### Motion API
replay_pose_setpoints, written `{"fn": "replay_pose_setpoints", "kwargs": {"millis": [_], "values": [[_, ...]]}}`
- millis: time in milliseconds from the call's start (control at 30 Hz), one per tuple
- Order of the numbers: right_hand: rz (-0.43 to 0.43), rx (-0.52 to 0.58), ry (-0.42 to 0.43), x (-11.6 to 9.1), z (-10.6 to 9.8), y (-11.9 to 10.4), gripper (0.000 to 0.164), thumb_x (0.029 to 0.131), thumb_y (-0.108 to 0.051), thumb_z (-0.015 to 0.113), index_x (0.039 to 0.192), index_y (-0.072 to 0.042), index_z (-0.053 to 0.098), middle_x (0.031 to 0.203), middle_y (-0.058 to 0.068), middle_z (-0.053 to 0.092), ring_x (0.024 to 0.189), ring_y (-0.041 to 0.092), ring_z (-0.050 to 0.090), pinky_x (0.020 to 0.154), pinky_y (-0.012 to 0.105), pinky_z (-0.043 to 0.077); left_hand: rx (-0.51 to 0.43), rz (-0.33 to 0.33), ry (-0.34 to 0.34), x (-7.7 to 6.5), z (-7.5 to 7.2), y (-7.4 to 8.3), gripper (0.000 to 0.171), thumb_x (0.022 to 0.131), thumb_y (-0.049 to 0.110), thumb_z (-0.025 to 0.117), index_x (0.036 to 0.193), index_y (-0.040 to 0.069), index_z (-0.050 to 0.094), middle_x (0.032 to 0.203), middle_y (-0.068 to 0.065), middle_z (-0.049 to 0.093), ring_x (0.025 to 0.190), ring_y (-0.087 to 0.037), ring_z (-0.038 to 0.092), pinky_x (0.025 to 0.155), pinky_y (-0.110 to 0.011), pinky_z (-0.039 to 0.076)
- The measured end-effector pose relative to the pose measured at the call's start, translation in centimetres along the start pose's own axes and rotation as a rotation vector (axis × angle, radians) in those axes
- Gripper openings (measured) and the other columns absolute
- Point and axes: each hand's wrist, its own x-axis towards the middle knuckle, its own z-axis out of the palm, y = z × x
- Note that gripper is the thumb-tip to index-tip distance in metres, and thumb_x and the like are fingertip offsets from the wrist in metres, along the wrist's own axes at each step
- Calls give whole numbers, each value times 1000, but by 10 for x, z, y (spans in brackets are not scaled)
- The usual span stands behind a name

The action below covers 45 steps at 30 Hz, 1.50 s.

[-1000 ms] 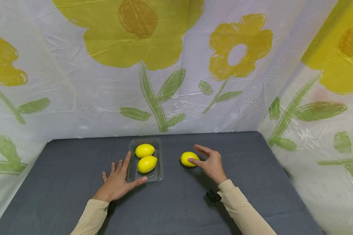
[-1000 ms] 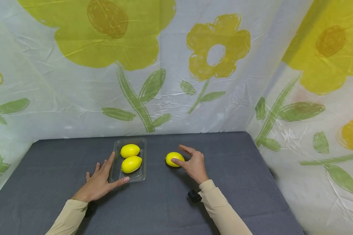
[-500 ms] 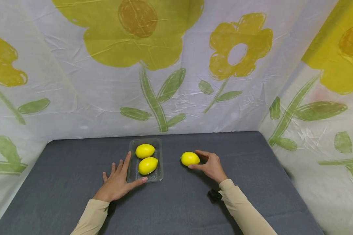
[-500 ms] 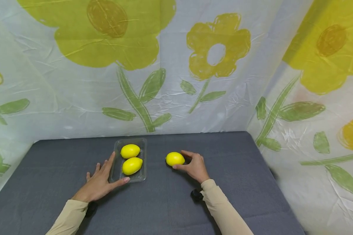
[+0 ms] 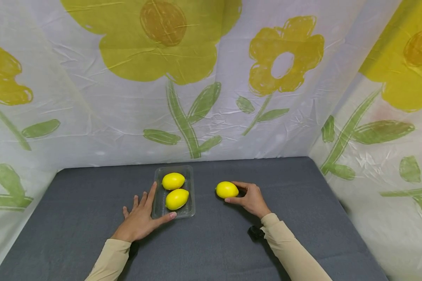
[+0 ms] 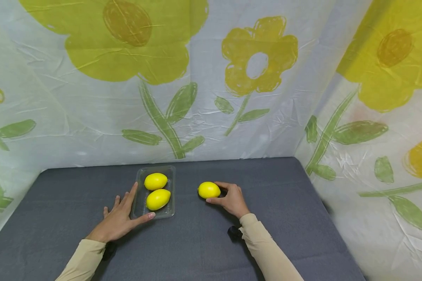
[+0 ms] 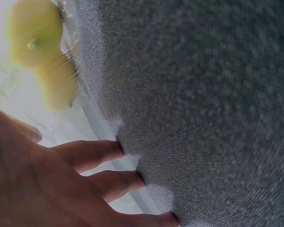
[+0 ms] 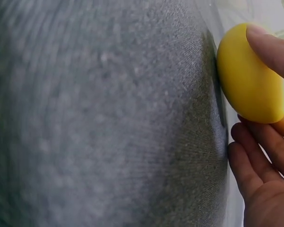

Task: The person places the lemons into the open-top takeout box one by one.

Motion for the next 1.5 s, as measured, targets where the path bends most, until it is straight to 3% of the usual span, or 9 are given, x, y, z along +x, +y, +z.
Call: {"fn": "replay_pose_setpoints", "kwargs": {"millis": [333, 700, 1233, 1500], "values": [[34, 62, 44, 0, -1, -8, 60, 74, -17, 93, 128, -2, 70, 121, 13, 71, 105, 28, 70, 91, 44, 56, -4, 2, -9, 0, -1, 0, 122, 82, 84, 56, 162, 26, -16, 159, -40, 8, 142, -66, -4, 96, -88, -5], [25, 53, 38, 4, 0, -14, 56, 76, -21, 93, 126, -6, 72, 119, 10, 72, 104, 27, 70, 90, 46, 56, -1, 9, 3, 1, -2, 1, 122, 82, 84, 56, 163, 26, -15, 159, -41, 9, 142, -66, -2, 96, -88, -5], [-7, 26, -76, 1, 14, -16, 59, 77, -22, 92, 127, -5, 67, 125, 10, 69, 113, 29, 67, 96, 43, 54, 3, -3, 4, 0, 0, 0, 122, 82, 84, 56, 162, 26, -16, 160, -40, 8, 143, -65, -3, 96, -88, -5], [-3, -13, -116, -1, 17, -15, 70, 77, -22, 91, 138, -3, 62, 136, 14, 63, 119, 30, 64, 98, 44, 52, -2, -5, 6, 0, 1, -1, 122, 82, 85, 55, 162, 27, -16, 160, -39, 8, 144, -64, -4, 97, -87, -6]]}}
